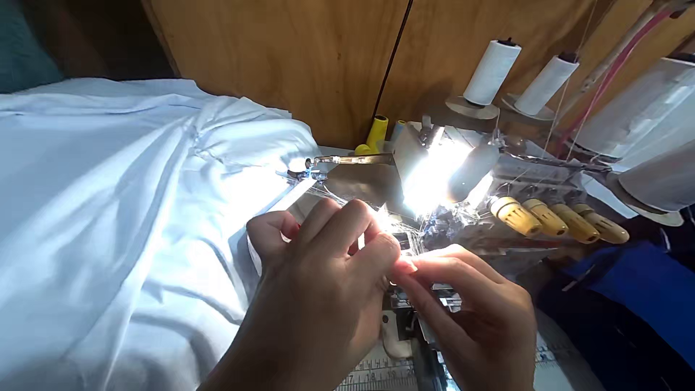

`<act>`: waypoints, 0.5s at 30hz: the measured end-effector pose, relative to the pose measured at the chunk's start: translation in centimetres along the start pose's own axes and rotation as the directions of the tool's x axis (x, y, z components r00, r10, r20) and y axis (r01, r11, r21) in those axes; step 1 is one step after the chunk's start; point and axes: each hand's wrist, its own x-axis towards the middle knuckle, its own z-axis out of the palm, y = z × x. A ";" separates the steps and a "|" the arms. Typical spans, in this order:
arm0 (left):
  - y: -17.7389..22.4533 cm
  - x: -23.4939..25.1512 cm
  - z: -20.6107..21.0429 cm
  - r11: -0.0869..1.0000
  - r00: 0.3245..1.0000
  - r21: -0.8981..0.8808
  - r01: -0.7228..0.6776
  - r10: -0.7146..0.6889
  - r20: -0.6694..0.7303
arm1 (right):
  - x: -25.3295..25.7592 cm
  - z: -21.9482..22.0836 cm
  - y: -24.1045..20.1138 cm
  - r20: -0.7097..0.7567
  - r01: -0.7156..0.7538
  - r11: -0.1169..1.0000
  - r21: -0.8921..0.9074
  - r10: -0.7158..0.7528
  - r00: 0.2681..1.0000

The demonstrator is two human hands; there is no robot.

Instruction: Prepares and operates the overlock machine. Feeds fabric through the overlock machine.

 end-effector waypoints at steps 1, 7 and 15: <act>0.1 -0.1 0.2 1.000 1.000 -0.003 0.004 -0.004 0.004 | -0.1 0.0 0.0 0.006 0.004 1.000 0.006 -0.004 1.000; 0.4 -0.5 -1.0 0.771 0.916 -0.495 0.401 -0.342 0.211 | -0.1 -0.4 -0.2 0.088 -0.276 0.901 0.336 0.261 0.961; 5.9 -1.6 1.2 0.225 0.698 -0.815 0.535 -0.661 0.275 | -0.3 0.1 -0.1 0.154 -0.451 0.589 0.670 0.484 0.861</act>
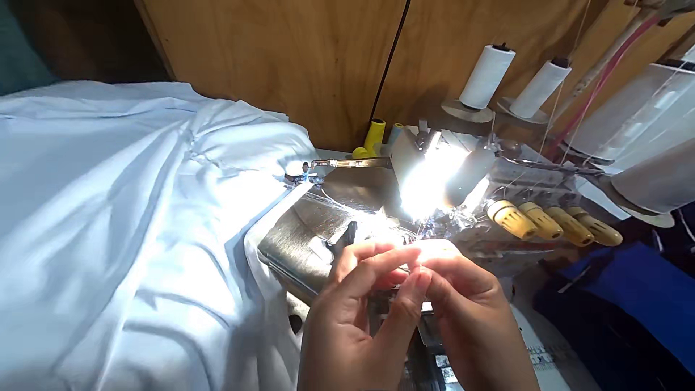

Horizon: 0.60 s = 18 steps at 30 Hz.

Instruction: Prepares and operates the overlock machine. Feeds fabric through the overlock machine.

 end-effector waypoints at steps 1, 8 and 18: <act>-0.2 0.1 0.3 1.000 1.000 -0.020 -0.012 0.011 -0.021 | 0.0 0.1 0.0 -0.025 0.000 1.000 -0.004 -0.001 1.000; -0.6 0.7 0.6 0.998 0.999 -0.052 -0.036 0.036 -0.001 | -0.1 -0.3 0.2 -0.096 0.052 0.989 -0.138 -0.065 0.993; -3.1 2.2 -1.0 0.979 0.980 0.085 -0.187 0.181 0.078 | -0.4 -2.8 -4.7 0.255 0.332 0.599 -0.729 -0.212 0.943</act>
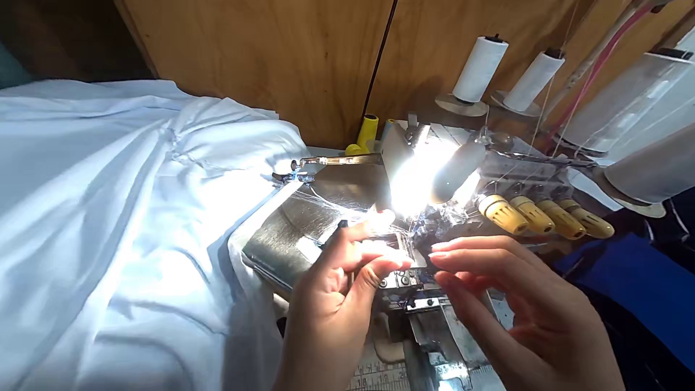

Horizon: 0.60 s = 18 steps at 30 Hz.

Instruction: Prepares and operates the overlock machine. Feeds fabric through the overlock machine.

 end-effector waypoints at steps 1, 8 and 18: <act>-0.3 0.0 -0.1 0.999 1.000 0.032 -0.021 0.020 0.014 | 0.2 0.0 0.2 0.012 0.012 1.000 -0.015 -0.012 1.000; -1.9 -0.1 -0.9 0.973 0.987 0.182 -0.142 0.126 0.097 | 1.4 0.9 0.9 0.069 -0.007 0.998 -0.064 0.011 0.998; -1.3 -0.3 -0.7 0.953 0.992 0.277 -0.125 0.112 0.061 | 1.4 2.0 2.2 0.074 0.073 0.994 -0.079 -0.067 0.995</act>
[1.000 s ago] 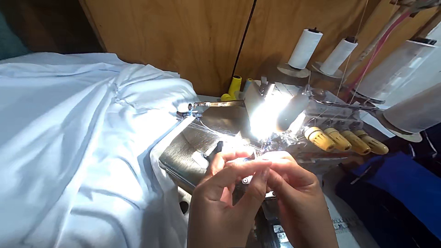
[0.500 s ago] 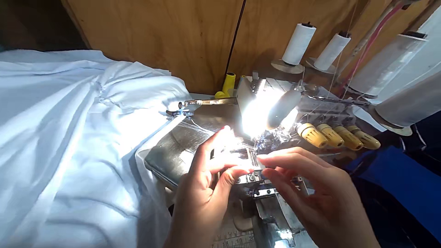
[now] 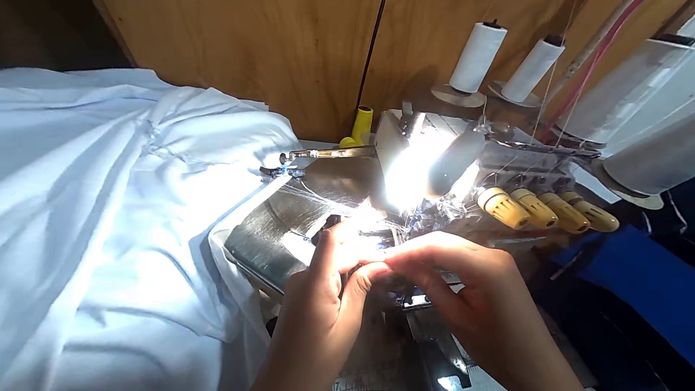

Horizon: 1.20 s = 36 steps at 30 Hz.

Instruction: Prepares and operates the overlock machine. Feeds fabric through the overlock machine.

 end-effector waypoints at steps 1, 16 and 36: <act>-0.3 -0.1 0.1 1.000 1.000 0.011 -0.018 0.018 -0.001 | 0.0 0.1 0.0 -0.006 -0.005 1.000 -0.016 0.005 1.000; 0.7 0.1 2.3 0.991 0.968 0.041 0.125 -0.113 -0.223 | -0.5 1.9 -0.1 -0.218 -0.125 0.992 -0.035 0.115 0.969; 1.4 0.0 4.2 0.909 0.961 0.342 0.238 -0.168 -0.221 | -6.3 -6.5 1.3 -0.056 -0.039 0.988 -0.152 0.031 0.998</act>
